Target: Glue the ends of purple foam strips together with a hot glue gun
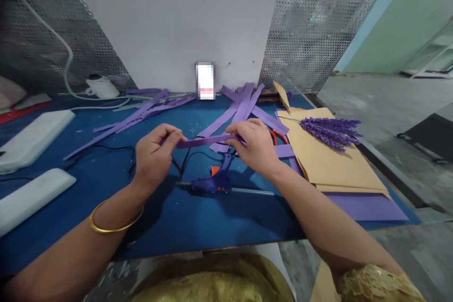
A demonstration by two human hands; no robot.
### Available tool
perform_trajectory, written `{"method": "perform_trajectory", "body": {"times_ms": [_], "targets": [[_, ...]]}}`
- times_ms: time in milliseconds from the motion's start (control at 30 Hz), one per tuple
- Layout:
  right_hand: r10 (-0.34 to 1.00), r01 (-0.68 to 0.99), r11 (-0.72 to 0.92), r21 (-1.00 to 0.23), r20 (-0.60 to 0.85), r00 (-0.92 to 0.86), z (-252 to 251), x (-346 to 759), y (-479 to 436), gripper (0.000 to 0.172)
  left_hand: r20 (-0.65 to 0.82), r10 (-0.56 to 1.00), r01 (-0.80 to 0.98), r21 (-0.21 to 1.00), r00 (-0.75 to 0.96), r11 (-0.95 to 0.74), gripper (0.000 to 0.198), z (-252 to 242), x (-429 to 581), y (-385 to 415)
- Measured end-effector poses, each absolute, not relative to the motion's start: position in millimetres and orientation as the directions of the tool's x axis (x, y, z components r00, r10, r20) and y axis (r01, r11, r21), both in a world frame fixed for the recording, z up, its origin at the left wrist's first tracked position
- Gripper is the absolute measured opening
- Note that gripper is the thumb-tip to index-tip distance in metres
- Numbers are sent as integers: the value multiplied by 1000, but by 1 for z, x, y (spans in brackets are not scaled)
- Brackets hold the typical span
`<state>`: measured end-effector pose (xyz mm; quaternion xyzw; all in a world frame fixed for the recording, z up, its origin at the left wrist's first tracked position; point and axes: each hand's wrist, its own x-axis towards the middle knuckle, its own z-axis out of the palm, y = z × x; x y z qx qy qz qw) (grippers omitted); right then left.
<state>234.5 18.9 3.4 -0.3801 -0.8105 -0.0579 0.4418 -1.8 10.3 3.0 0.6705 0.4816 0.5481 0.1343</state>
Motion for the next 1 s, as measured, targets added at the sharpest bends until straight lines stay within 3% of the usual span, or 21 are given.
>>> {"method": "perform_trajectory", "body": {"times_ms": [200,300,333,433,600,767,1000], "targets": [[581,676,697,-239,741,-338,3,235,20,7,665,704,466,719,-248,-516,49,2,-10,17],[578,676,698,-237,744,-335,2,234,19,8,734,634,589,632,-245,-504,28,4,-13,18],[574,673,701,-234,745,-339,1,234,19,8,761,611,631,588,-220,-505,16,5,-14,19],[562,655,723,-219,738,-374,0,232,18,7,789,613,702,455,-33,-548,22,5,-13,19],[563,635,738,-229,729,-391,-2,228,15,4,695,652,717,285,302,-636,17,2,-6,13],[571,625,741,-245,720,-394,-2,225,14,3,702,618,710,227,355,-666,25,4,-4,9],[584,606,748,-270,702,-407,-4,223,11,4,692,621,695,239,367,-678,18,4,0,4]]}}
